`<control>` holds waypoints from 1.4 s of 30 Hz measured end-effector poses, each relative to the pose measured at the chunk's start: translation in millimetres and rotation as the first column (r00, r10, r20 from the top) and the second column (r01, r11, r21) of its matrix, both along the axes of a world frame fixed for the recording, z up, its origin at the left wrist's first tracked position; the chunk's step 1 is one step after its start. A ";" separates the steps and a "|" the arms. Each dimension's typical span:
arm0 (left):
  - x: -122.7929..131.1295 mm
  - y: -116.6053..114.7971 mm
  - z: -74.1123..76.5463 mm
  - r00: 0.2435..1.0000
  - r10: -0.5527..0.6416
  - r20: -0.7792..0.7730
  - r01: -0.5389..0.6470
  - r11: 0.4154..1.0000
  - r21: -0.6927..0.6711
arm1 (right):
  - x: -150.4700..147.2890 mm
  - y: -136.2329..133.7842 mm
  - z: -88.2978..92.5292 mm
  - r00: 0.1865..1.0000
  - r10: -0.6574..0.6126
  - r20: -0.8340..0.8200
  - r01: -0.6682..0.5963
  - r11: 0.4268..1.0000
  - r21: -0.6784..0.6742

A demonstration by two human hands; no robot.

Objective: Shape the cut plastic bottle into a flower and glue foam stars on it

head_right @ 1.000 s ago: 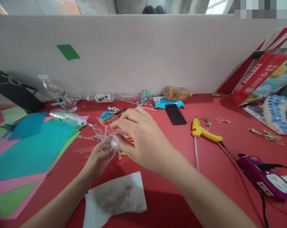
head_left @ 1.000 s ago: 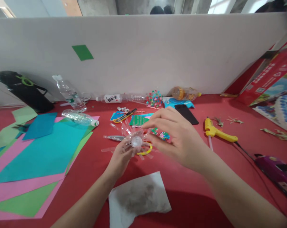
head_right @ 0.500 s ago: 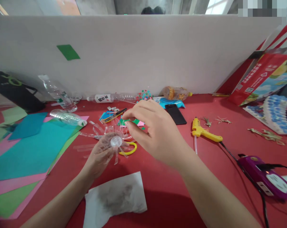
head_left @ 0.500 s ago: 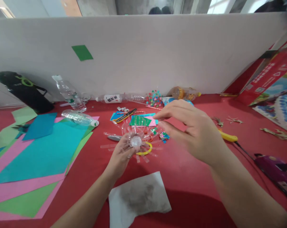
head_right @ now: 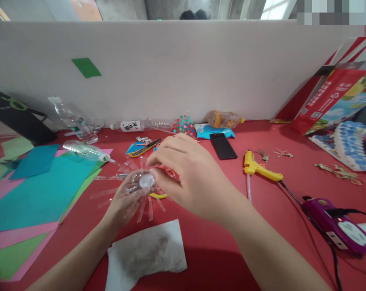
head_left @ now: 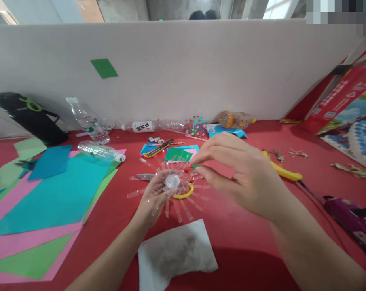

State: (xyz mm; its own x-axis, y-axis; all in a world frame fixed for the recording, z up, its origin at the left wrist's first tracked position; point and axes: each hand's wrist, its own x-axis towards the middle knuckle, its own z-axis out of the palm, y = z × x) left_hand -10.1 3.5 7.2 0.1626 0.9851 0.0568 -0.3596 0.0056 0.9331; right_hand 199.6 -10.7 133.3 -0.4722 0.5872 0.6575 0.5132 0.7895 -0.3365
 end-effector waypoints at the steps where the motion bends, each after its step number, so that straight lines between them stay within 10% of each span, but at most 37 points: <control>1: 0.3 -0.4 1.1 1.000 0.006 0.006 -0.006 1.000 0.001 | -0.5 -0.7 -0.1 1.000 0.008 0.007 -0.008 1.000 -0.006; 10: 2.5 -1.7 6.5 0.993 0.119 0.026 -0.119 0.993 0.002 | -8.5 -1.9 -2.1 0.982 0.151 0.114 -0.148 0.988 -0.032; 22: -1.9 2.2 0.4 0.981 0.187 0.049 -0.186 0.982 -0.028 | -18.3 3.5 -19.4 0.946 0.021 0.324 -0.039 0.998 0.050; 42: 0.4 1.0 5.2 0.972 0.227 0.059 -0.228 0.973 0.025 | -22.3 -0.6 -15.0 0.998 -0.062 -0.026 0.055 0.972 -0.230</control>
State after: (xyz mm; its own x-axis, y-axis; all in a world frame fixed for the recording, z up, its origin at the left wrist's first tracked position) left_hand -9.7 4.5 12.4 -0.0698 0.9934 0.0912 -0.3990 -0.1116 0.9101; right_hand 177.4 -11.3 118.3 -0.4127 0.7499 0.5170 0.5419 0.6584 -0.5224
